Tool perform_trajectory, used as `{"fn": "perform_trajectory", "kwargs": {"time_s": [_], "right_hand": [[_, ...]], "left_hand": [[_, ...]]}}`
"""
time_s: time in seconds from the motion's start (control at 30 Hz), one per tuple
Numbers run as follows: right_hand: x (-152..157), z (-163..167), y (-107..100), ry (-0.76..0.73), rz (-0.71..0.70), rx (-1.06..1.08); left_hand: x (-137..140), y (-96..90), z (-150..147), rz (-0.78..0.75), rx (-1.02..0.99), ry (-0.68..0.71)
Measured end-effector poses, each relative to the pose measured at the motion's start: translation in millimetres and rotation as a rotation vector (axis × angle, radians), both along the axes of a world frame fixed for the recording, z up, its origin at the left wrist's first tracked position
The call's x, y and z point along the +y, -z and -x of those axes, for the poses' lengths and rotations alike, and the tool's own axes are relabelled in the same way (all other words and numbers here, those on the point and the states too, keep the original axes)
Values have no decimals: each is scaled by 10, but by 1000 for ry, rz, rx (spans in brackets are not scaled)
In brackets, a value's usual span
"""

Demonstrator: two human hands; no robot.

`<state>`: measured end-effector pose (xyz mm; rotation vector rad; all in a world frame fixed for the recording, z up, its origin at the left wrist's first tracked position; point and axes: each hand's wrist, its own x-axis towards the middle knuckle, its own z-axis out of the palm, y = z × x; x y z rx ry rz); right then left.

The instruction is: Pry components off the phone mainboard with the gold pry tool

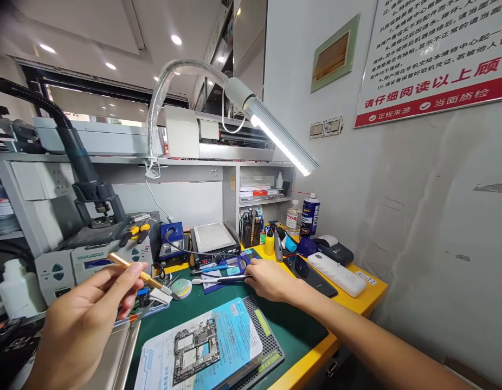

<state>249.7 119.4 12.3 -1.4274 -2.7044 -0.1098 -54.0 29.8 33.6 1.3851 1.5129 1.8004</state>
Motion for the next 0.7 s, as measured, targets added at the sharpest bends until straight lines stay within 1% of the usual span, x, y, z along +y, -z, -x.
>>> {"fn": "perform_trajectory", "kwargs": {"time_s": [0.1, 0.2, 0.27, 0.33, 0.43, 0.53, 0.6, 0.7], "right_hand": [[23, 31, 68, 18, -15, -6], [-8, 21, 79, 27, -21, 10], [-66, 32, 26, 25, -28, 46], [-157, 76, -85, 5, -33, 114], [-332, 227, -322, -83, -2, 264], [-486, 473, -518, -224, 130, 405], [-547, 658, -571, -332, 220, 476], [-567, 863, -551, -444, 307, 563]], "left_hand": [[19, 30, 19, 61, -18, 46], [21, 43, 9, 83, -17, 50], [14, 34, -10, 86, -3, 67], [-1, 13, -34, 76, 18, 99], [-46, -31, -86, 51, 65, 153], [-128, -71, -194, 24, 123, 198], [-194, -88, -298, 4, 150, 213], [-280, -93, -426, -16, 152, 207]]}}
